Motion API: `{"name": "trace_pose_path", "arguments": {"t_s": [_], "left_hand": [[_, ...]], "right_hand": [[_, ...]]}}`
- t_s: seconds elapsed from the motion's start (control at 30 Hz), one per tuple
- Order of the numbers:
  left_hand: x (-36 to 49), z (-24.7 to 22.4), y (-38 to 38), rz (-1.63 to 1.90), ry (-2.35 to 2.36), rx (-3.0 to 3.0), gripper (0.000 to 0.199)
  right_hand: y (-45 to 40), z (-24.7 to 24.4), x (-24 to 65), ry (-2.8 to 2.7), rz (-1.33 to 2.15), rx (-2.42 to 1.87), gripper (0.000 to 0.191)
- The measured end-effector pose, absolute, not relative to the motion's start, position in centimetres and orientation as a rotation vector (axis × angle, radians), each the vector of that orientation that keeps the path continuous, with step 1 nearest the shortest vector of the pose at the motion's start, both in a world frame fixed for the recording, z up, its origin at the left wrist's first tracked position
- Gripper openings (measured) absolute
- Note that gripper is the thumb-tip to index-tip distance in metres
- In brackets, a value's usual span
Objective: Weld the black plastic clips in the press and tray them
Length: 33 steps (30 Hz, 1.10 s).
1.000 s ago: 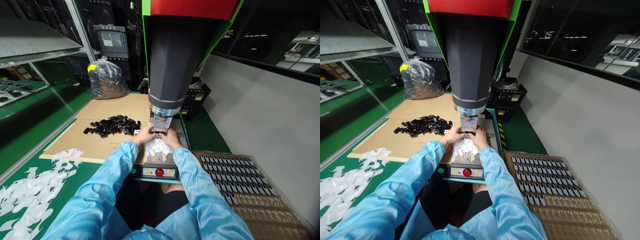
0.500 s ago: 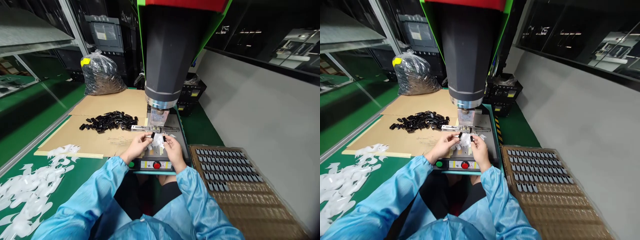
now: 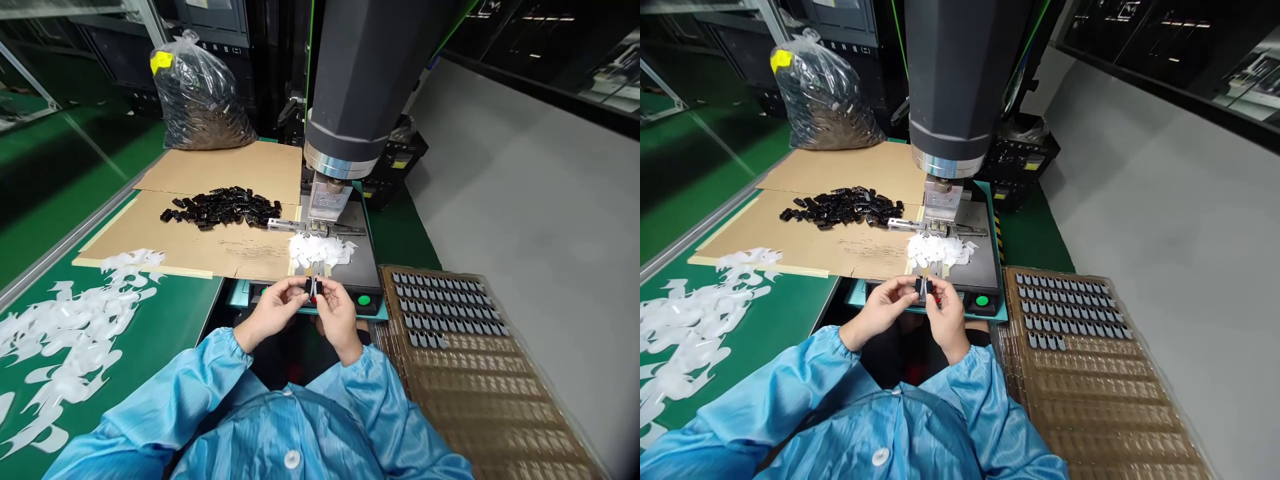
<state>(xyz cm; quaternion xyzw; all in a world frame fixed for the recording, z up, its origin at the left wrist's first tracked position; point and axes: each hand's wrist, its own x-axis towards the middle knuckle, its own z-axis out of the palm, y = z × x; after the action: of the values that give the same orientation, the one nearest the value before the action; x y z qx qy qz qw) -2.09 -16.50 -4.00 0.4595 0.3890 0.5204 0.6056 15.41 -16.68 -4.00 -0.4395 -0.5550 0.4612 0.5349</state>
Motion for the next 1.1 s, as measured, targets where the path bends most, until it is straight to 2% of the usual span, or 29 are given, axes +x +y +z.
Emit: {"name": "trace_pose_path", "arguments": {"t_s": [0.67,1.1], "left_hand": [[-1.5,-4.0,-17.3,1.221,0.826,1.032,0.042],[-2.0,-3.1,-17.3,1.094,0.616,0.551,0.036]], "right_hand": [[-17.5,-4.7,15.4,-1.269,1.118,-1.018,0.037],[-18.0,-2.9,15.4,-0.953,1.368,-0.941,0.035]]}}
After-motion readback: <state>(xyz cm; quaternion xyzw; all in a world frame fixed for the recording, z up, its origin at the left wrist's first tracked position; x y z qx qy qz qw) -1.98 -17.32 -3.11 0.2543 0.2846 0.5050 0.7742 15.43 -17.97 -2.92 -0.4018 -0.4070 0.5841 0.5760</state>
